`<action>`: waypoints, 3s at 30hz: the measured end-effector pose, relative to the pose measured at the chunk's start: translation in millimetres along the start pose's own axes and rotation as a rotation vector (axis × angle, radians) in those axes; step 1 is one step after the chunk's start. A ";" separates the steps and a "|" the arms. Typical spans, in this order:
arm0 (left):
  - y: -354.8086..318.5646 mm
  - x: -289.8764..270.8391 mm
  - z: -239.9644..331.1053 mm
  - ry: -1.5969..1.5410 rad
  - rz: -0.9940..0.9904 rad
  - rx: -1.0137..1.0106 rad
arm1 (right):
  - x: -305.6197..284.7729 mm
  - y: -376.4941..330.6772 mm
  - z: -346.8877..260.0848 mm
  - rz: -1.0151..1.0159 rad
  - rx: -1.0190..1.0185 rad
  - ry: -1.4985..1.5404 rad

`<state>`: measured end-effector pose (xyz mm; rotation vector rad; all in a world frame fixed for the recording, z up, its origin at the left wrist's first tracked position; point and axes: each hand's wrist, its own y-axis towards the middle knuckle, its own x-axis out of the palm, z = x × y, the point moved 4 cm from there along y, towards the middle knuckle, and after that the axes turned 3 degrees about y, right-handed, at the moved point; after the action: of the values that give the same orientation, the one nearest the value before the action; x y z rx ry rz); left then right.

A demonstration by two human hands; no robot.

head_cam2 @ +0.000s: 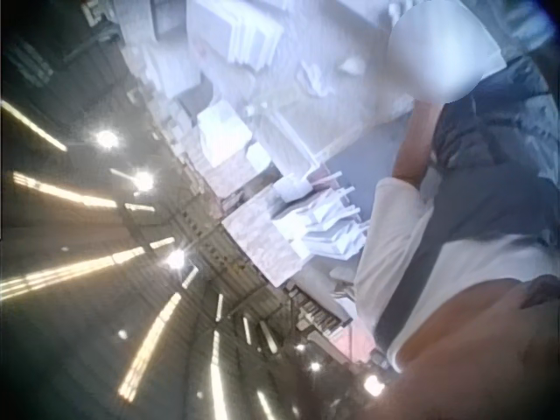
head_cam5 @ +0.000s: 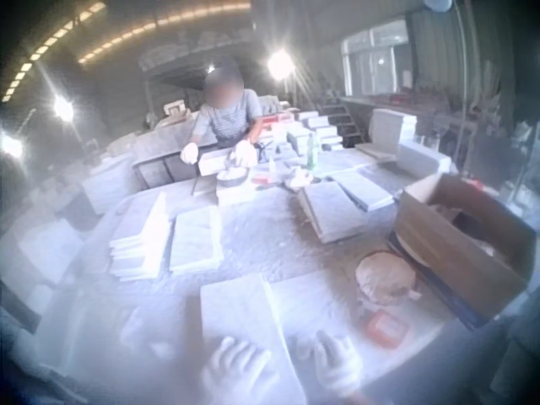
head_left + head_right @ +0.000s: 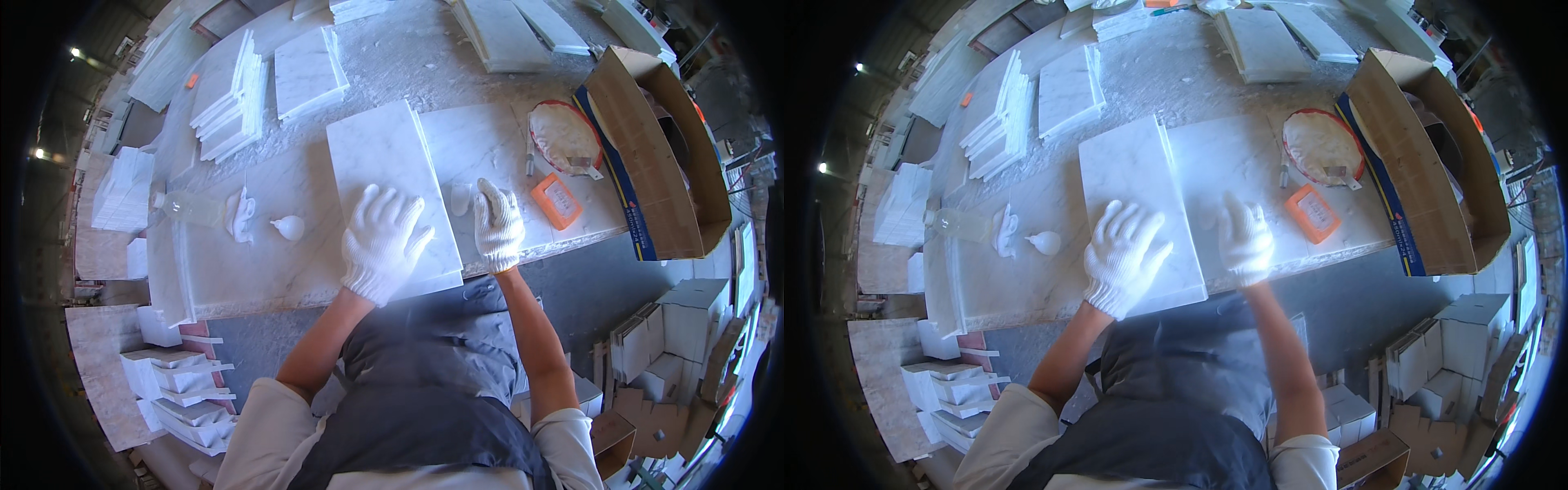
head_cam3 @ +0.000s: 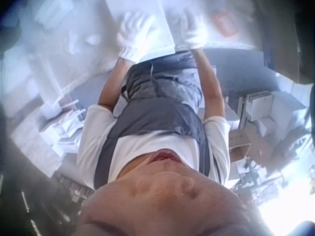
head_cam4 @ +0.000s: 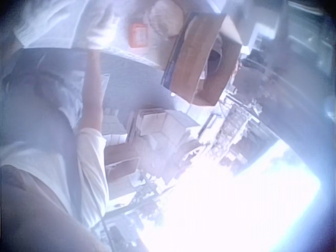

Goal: The person scrapes and smooths a white rectangular stone tile on a workbench using a metal scraper and a small white putty-like material. They repeatedly apply the putty, scrape it into the surface, and wipe the tile, then mark it with a paint marker before placing it aside.

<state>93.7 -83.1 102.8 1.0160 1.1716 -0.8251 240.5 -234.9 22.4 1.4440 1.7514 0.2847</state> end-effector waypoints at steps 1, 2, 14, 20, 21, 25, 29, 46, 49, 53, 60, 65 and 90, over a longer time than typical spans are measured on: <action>0.9 -0.4 2.3 0.022 -0.004 0.030 | 0.3 0.4 -0.6 -0.005 -0.001 -0.001; 0.4 -1.1 4.2 0.041 -0.007 0.054 | 0.7 0.7 -1.2 -0.011 -0.001 0.000; -51.8 -8.8 12.9 -0.042 0.086 0.069 | 0.8 2.1 -5.1 -0.064 0.039 -0.034; -61.4 -13.5 10.6 -0.108 0.144 0.064 | 1.9 3.3 -5.4 -0.021 -0.013 -0.052; -58.7 -13.8 9.1 -0.127 0.154 0.056 | 1.8 2.8 -5.3 -0.020 -0.009 -0.059; -35.4 -10.4 3.6 -0.101 0.154 0.069 | 1.9 1.1 -3.4 -0.054 0.090 -0.025; -8.7 -2.0 -1.9 -0.066 0.178 0.121 | 0.3 1.7 -4.9 -0.042 0.116 -0.002; -7.0 8.4 -7.3 -0.031 0.253 0.118 | -31.7 51.8 16.5 -0.194 0.167 -0.424; -7.3 7.2 -7.3 -0.073 0.261 0.128 | -38.6 67.3 33.4 -0.323 0.197 -0.636; -8.1 5.1 -7.8 -0.101 0.308 0.128 | -31.5 74.8 50.4 -0.407 0.201 -0.755; -8.7 4.5 -10.2 -0.139 0.341 0.115 | -11.3 74.3 77.3 -0.431 0.132 -0.800; -10.3 -1.2 -8.3 -0.136 0.382 0.129 | -9.0 80.3 71.0 -0.439 0.169 -0.807; -54.9 1.1 34.6 -1.218 -0.213 -0.436 | -57.2 -54.4 -120.0 -0.459 1.013 0.736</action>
<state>55.1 -134.4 93.5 -0.0681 0.3425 -1.0482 116.9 -265.0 89.2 1.6079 3.0287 -0.4562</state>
